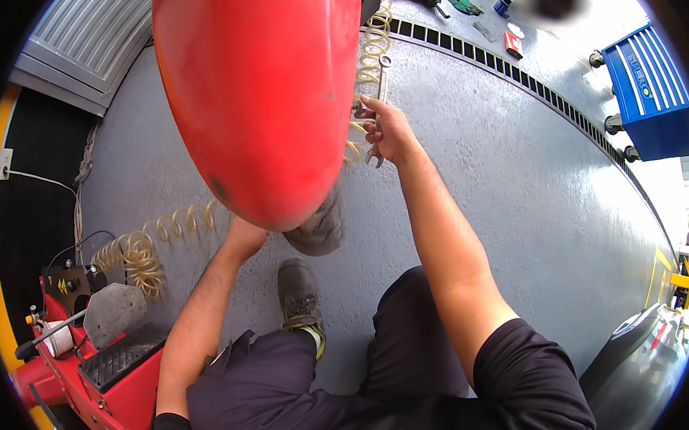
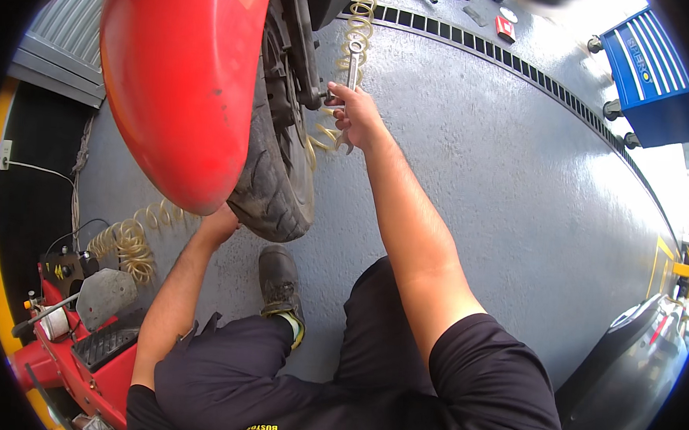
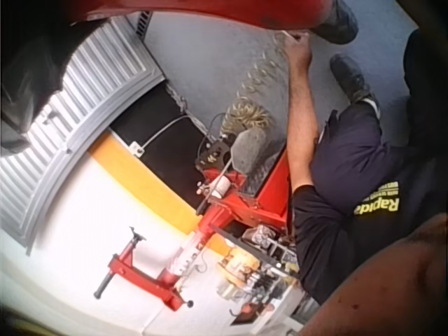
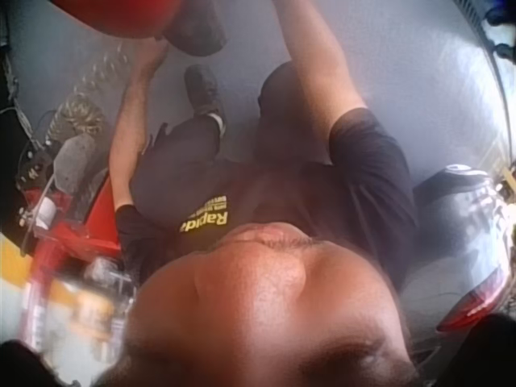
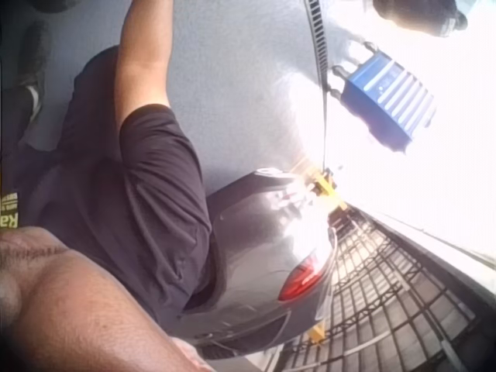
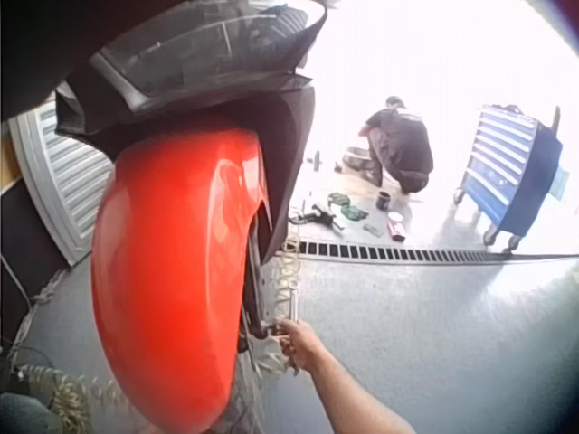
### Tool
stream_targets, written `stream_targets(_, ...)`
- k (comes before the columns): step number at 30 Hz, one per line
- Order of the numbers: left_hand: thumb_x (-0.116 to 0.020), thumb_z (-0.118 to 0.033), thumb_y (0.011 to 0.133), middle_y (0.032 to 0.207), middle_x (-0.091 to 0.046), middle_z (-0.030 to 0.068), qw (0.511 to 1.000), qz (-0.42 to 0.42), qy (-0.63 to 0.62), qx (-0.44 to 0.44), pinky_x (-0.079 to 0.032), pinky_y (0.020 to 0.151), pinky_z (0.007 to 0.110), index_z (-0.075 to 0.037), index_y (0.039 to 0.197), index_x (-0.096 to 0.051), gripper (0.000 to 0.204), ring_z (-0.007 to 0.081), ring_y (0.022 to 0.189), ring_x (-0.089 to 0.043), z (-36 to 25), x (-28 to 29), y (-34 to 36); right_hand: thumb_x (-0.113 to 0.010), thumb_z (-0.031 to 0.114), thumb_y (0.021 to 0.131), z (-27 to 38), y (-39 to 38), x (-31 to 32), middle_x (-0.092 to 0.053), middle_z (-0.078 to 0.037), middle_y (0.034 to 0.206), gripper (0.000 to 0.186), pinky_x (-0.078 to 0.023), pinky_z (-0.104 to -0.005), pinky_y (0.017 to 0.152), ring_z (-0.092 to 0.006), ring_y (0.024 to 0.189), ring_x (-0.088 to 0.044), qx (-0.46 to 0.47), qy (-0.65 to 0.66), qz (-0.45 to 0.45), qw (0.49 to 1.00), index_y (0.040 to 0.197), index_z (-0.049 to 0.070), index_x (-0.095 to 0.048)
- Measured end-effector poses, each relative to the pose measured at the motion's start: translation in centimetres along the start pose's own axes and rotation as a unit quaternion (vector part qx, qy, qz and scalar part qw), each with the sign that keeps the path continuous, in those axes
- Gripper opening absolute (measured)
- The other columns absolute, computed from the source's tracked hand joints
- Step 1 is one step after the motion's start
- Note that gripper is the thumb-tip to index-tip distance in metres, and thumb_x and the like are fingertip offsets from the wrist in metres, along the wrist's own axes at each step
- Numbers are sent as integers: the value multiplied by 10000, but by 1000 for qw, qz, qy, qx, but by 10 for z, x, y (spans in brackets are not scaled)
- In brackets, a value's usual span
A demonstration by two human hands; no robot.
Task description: The person uses wrenches to loosen bolts on the front wheel of a red motorcycle, then moves to the rear and uses pliers and a wrench to work on the engine and frame components.
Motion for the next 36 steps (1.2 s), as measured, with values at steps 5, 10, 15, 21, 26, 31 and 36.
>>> stream_targets(5, -607, -94, 868, 1002, -619, 58, 998, -15, -55, 30, -478, 748, 312, 13, 1144, -592, 296, 139, 898, -550, -12, -2, -3, -727, 214, 851, -5, -1, 11, -561, -25, 764, 239, -298, -204, 432, -49, 536, -398, 33, -9, -5, 999, 938, 53, -574)
stream_targets(10, -554, -151, 904, 821, -609, 46, 997, 33, 4, 76, -460, 603, 285, -3, 1028, -596, 197, 117, 680, -537, 16, -7, 4, -751, 137, 782, -40, -21, 75, -536, -16, 738, 247, -321, -238, 457, -77, 592, -449, -33, -205, -109, 972, 895, 73, -541)
stream_targets(15, -469, -251, 961, 699, -559, 46, 966, -46, -163, 197, -434, 524, 286, -16, 963, -569, 255, 121, 576, -517, 34, 1, -2, -762, 153, 752, -93, -49, 90, -535, -6, 736, 262, -355, -251, 484, -97, 607, -476, -134, -236, -84, 959, 887, 78, -550)
stream_targets(21, -452, -324, 984, 664, -523, 42, 946, -119, -211, 218, -422, 503, 291, -28, 899, -539, 320, 132, 547, -501, 13, -7, 10, -757, 159, 776, -69, -51, 108, -550, -2, 752, 278, -335, -205, 464, -71, 592, -457, -59, -170, -128, 975, 951, 81, -555)
stream_targets(26, -503, -326, 954, 633, -509, 27, 905, -137, -254, 314, -385, 441, 290, -42, 874, -529, 295, 134, 500, -472, 60, 29, -38, -712, 78, 819, -8, -80, 69, -554, -28, 816, 301, -305, -164, 471, -51, 594, -447, 36, -110, -68, 991, 1053, 25, -530)
stream_targets(31, -553, -334, 933, 647, -556, 50, 934, -57, -119, 333, -424, 464, 320, -29, 885, -577, 310, 146, 539, -536, 89, 43, -115, -609, -41, 819, 42, -176, 57, -551, -113, 1064, 303, -357, -120, 489, -60, 697, -502, 90, -216, 2, 972, 1110, -39, -527)
stream_targets(36, -564, -313, 923, 651, -578, 46, 938, -4, -85, 335, -446, 492, 317, -16, 906, -629, 304, 140, 531, -555, 26, 83, -170, -659, 2, 784, 46, -255, 19, -541, -134, 1021, 244, -446, -190, 556, -125, 684, -539, 136, -205, 213, 946, 1017, -12, -592)
Point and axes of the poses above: each hand's wrist, its own y-axis towards the middle knuckle, its own x-axis out of the back of the hand, z = x × y, the point moved 3 cm from there along y, towards the middle knuckle
